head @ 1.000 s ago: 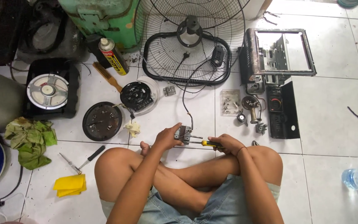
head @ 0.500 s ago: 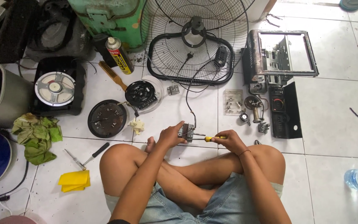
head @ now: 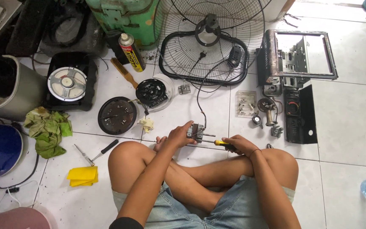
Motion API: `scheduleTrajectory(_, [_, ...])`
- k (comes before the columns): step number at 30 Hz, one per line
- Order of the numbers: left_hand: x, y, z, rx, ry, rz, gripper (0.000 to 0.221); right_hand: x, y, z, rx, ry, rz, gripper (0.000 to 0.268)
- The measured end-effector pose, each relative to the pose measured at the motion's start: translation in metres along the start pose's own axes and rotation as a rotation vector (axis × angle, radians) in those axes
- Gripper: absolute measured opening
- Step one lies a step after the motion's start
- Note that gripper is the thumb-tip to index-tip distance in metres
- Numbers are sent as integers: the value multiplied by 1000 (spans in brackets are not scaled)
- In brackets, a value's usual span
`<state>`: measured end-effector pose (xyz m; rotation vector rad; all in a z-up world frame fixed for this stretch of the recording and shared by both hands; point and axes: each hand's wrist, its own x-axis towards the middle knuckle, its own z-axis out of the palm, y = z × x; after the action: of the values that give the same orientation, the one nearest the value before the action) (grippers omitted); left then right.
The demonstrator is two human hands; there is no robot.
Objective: Disassembling a stator assembly from a small electric motor using a manual screwdriver while sitting on the floor.
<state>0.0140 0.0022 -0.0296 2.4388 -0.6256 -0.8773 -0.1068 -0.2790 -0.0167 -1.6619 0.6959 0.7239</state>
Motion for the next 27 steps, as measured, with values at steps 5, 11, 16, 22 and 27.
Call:
scheduleTrajectory(5, [-6,5,-3,-24,14,12,96,-1,4,-2,115,96,-211,29])
scheduleTrajectory(11, [-4,6,-3,-18,32,17,96,9,12,-4,165,91,-179,29])
scheduleTrajectory(16, [-6,4,-3,-32,43,23,96,5,10,-5,190,51,-31,49])
scheduleTrajectory(22, [-5,2,-1,-52,48,25,97,-10,2,-3,114,51,-206,23])
scheduleTrajectory(27, [-2,-2,3,-48,42,23,97,1,9,-2,193,70,-94,40])
